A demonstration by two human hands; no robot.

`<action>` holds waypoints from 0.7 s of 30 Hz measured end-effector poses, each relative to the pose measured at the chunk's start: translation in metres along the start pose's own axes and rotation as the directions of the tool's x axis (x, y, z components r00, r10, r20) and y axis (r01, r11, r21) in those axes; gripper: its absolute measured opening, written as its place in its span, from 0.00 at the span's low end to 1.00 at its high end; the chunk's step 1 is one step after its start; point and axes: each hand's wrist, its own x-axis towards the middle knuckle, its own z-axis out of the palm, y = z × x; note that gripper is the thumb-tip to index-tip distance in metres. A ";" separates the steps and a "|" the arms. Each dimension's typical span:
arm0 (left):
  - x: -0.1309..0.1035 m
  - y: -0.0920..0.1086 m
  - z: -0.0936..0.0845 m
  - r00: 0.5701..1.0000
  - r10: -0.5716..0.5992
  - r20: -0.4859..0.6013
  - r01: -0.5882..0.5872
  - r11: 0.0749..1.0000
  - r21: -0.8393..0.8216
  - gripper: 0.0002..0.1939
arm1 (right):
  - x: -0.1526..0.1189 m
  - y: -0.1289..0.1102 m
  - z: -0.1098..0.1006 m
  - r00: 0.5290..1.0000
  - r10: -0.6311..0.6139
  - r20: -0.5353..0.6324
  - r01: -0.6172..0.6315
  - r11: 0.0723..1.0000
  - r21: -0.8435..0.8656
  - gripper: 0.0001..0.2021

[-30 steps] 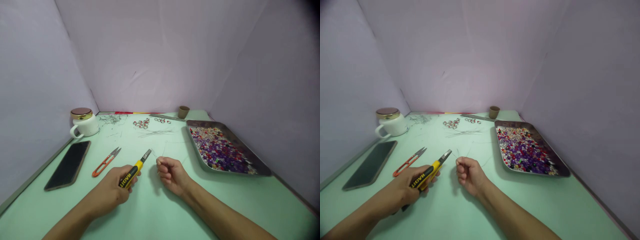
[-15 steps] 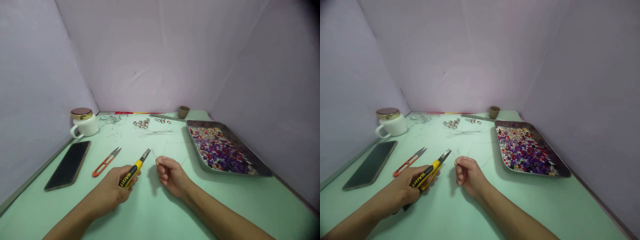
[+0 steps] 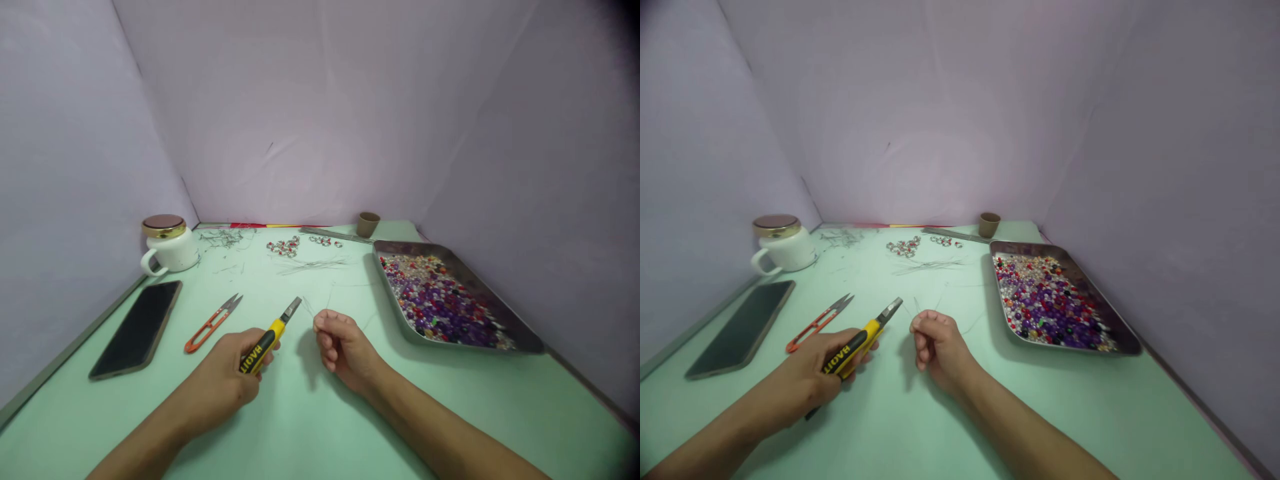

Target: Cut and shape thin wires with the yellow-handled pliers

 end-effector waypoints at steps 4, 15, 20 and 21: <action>-0.006 0.006 -0.008 0.997 -0.020 0.072 0.020 1.000 -0.010 0.15 | 0.001 -0.002 -0.003 0.999 -0.036 0.034 0.040 0.994 -0.105 0.11; -0.013 0.005 -0.019 0.968 0.001 0.251 -0.011 0.999 0.040 0.15 | 0.001 -0.009 -0.005 0.992 0.062 0.115 -0.031 0.968 -0.247 0.12; -0.012 0.004 -0.021 0.967 0.051 0.251 -0.079 0.992 0.100 0.12 | 0.002 -0.012 -0.008 0.991 0.100 0.090 -0.076 0.969 -0.234 0.12; -0.011 0.004 -0.022 0.969 0.053 0.242 -0.079 0.992 0.101 0.12 | 0.002 -0.012 -0.009 0.991 0.102 0.092 -0.079 0.971 -0.227 0.12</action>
